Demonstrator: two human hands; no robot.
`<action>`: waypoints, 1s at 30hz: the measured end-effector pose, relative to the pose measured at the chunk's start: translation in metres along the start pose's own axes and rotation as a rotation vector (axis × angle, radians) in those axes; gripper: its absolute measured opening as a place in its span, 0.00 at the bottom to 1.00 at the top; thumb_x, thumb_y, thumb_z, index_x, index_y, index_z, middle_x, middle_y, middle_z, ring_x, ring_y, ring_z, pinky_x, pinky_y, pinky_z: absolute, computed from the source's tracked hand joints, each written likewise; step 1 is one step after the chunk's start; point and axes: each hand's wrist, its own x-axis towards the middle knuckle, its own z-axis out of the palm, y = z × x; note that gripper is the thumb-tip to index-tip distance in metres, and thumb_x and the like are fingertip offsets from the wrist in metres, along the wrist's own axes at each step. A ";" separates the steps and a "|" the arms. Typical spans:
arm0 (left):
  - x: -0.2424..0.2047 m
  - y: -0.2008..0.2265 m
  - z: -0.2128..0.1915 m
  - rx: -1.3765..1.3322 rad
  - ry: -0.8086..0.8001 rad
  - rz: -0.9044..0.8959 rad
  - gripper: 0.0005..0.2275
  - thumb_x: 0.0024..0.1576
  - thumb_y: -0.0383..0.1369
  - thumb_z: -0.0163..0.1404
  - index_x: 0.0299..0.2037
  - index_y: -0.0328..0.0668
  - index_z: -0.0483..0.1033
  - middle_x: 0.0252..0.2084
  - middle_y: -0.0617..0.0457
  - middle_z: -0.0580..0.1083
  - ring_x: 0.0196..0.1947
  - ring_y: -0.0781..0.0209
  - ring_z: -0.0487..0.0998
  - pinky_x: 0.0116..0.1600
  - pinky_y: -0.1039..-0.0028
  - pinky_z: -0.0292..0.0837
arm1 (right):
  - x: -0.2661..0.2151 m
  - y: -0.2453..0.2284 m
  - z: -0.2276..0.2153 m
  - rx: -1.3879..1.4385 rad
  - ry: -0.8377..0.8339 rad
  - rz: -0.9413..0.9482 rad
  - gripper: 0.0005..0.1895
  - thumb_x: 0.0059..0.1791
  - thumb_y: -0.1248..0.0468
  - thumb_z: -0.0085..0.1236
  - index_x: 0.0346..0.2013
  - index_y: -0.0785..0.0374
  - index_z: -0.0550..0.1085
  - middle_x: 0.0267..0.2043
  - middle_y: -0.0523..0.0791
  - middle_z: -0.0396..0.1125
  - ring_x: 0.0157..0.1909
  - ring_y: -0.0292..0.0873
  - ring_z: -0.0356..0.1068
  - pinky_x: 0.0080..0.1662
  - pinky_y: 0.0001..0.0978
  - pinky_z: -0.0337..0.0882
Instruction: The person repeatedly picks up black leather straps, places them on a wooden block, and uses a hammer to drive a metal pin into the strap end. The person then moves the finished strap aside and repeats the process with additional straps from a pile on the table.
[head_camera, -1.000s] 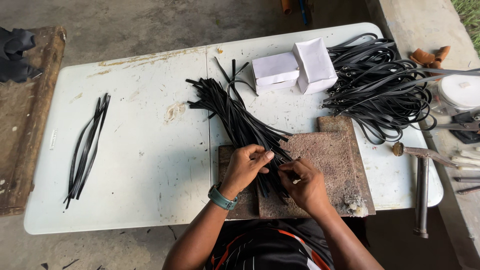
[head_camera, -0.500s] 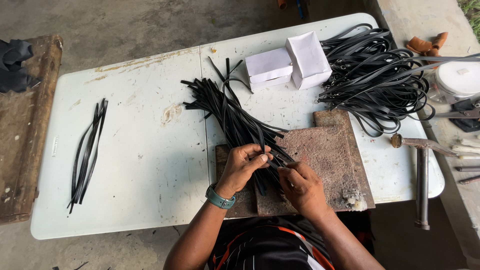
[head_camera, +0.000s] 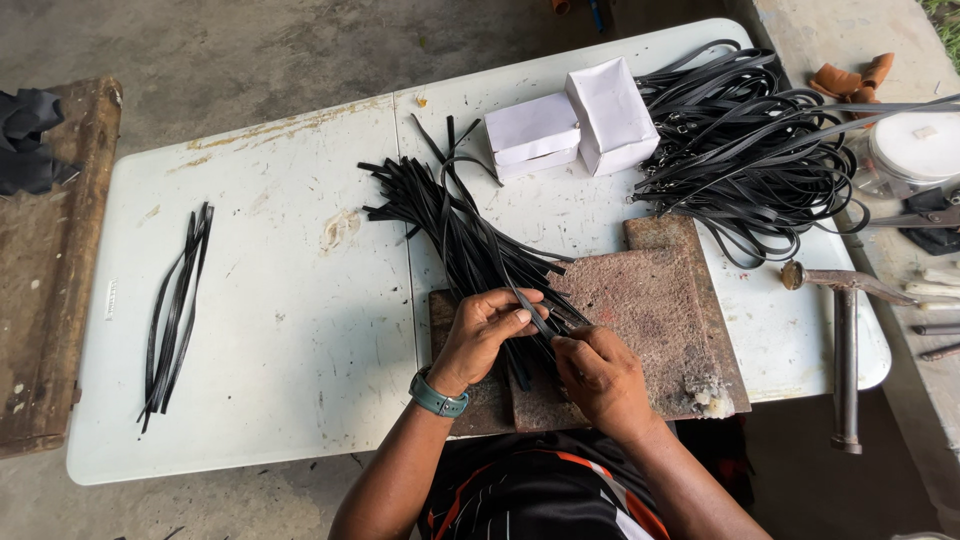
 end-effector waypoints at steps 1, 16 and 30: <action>0.000 0.000 0.000 0.006 0.001 0.001 0.13 0.62 0.26 0.50 0.55 0.30 0.76 0.47 0.43 0.80 0.50 0.56 0.83 0.53 0.67 0.83 | 0.000 -0.001 0.000 0.001 0.002 0.001 0.11 0.43 0.71 0.66 0.40 0.60 0.77 0.37 0.43 0.70 0.35 0.42 0.73 0.33 0.33 0.73; -0.013 -0.005 0.004 0.705 0.114 -0.097 0.10 0.61 0.37 0.57 0.34 0.37 0.78 0.25 0.54 0.79 0.22 0.68 0.80 0.23 0.79 0.77 | -0.008 0.006 0.000 0.286 -0.303 0.860 0.12 0.46 0.62 0.64 0.43 0.60 0.79 0.28 0.45 0.77 0.24 0.37 0.71 0.28 0.33 0.71; 0.118 0.084 -0.109 2.205 -0.645 -0.018 0.51 0.50 0.11 0.51 0.78 0.66 0.34 0.80 0.39 0.40 0.39 0.59 0.82 0.73 0.61 0.56 | -0.018 0.015 -0.007 0.134 -0.290 0.907 0.15 0.45 0.60 0.66 0.44 0.62 0.80 0.25 0.47 0.77 0.26 0.38 0.73 0.32 0.32 0.72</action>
